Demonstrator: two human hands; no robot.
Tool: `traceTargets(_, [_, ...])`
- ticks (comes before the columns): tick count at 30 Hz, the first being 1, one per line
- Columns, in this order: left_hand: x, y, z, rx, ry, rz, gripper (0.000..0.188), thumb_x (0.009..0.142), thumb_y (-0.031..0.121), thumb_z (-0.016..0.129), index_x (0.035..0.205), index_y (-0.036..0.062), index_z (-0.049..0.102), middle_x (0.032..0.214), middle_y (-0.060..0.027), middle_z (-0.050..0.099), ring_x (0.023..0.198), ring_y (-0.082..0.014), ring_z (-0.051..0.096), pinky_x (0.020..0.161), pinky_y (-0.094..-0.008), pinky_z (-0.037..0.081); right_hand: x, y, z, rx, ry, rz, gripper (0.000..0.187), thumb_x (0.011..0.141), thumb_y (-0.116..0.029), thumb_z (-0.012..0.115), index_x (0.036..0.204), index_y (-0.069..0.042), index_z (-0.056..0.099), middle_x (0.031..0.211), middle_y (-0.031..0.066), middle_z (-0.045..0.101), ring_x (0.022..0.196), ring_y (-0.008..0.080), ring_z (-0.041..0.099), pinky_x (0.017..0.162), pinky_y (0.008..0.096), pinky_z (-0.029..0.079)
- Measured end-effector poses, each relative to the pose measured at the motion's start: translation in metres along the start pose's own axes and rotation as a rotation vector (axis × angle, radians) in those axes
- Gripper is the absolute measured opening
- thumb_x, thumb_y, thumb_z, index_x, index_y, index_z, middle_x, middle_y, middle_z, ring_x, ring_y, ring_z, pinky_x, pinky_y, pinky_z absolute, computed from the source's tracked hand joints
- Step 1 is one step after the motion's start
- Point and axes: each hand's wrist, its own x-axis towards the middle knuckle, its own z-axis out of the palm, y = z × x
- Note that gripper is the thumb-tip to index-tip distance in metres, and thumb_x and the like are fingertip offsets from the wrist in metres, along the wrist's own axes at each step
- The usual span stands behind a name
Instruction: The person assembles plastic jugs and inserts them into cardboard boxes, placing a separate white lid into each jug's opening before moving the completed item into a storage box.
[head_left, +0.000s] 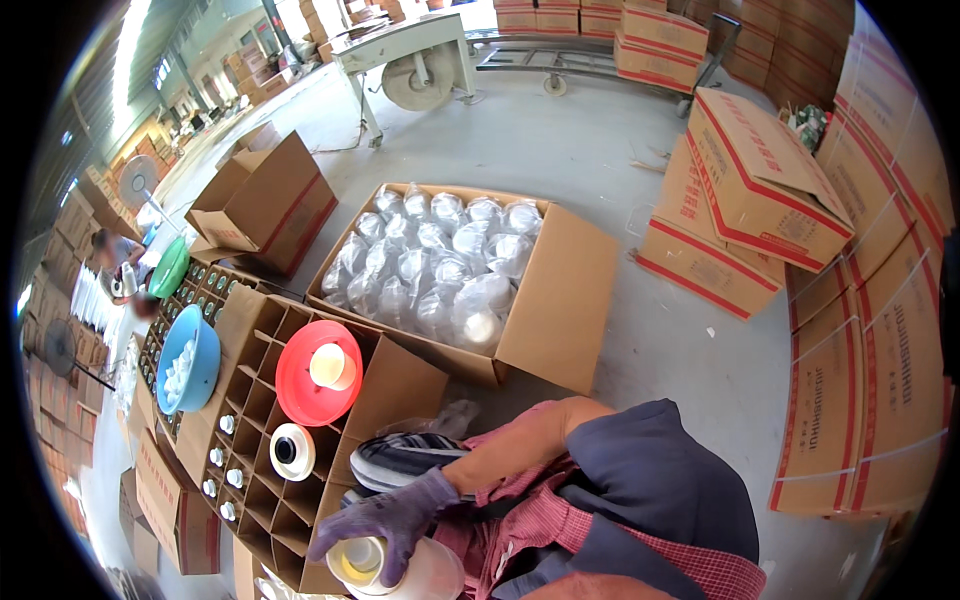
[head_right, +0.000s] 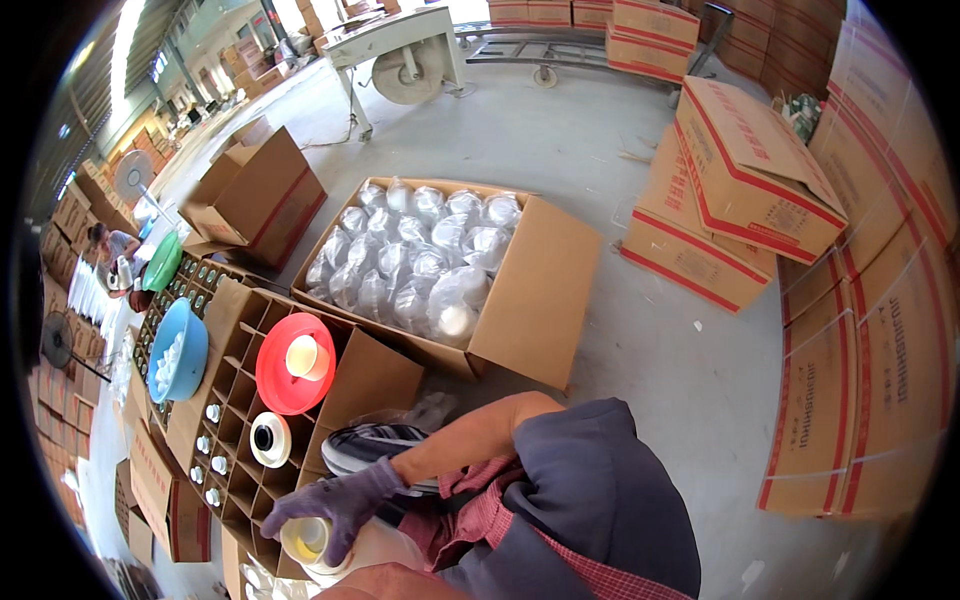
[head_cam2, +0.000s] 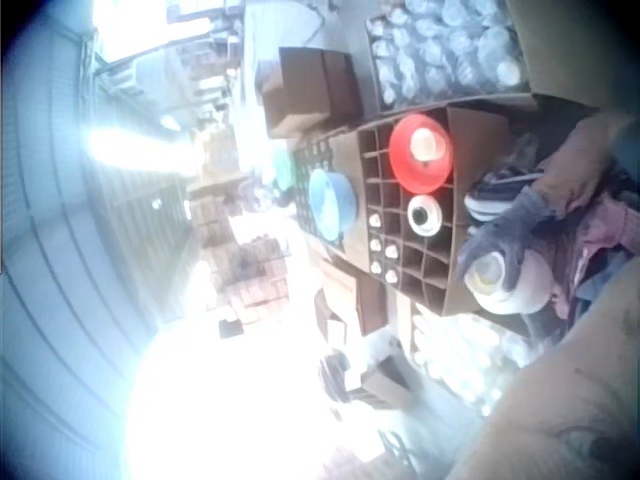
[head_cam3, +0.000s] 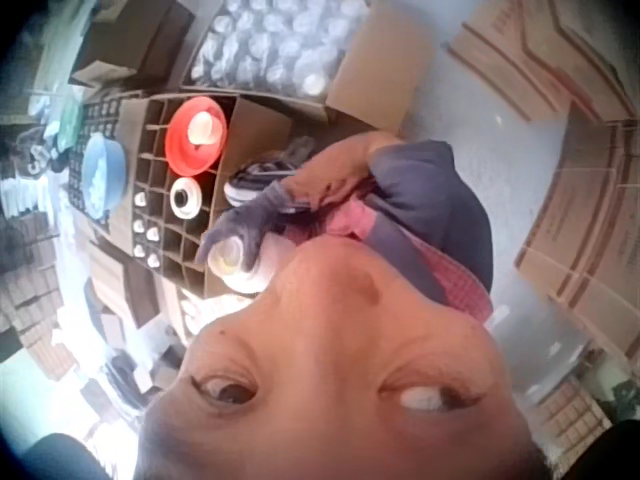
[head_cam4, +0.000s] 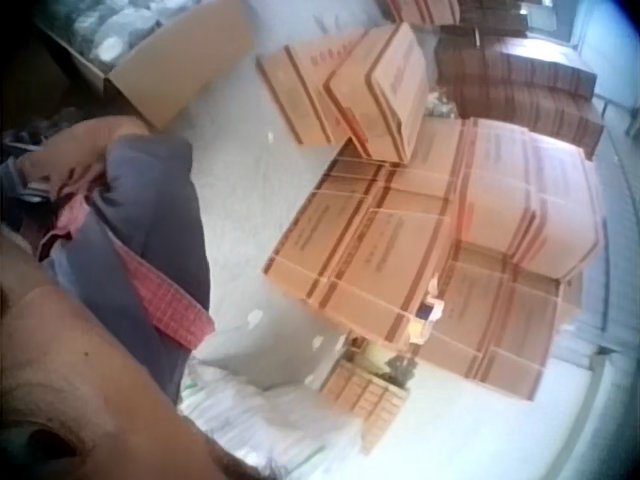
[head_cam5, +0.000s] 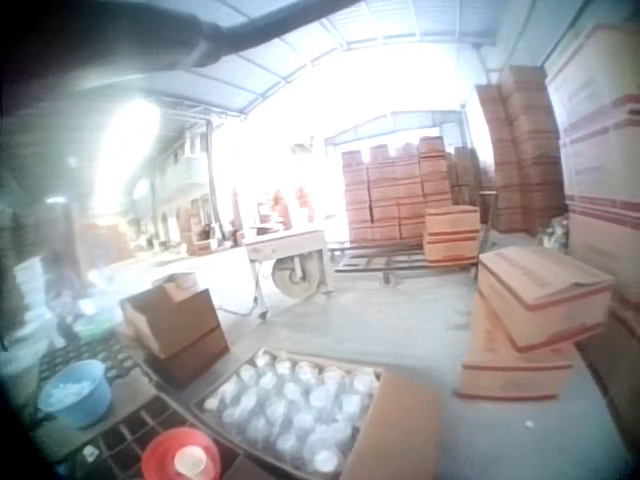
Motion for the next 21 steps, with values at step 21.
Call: traceTargets(21, [-0.016, -0.054, -0.012, 0.979, 0.307, 0.535, 0.078, 0.089, 0.050, 0.060, 0.151, 0.0151, 0.026, 0.150, -0.0075, 0.039, 0.137, -0.0273, 0.037, 0.116, -0.0443, 0.025, 0.027, -0.009, -0.039, -0.298, 0.278, -0.002, 0.081, 0.067, -0.026, 0.085, 0.132, -0.001, 0.045, 0.119, 0.0141, 0.055, 0.110, 0.0249, 0.056, 0.095, 0.0355, 0.044])
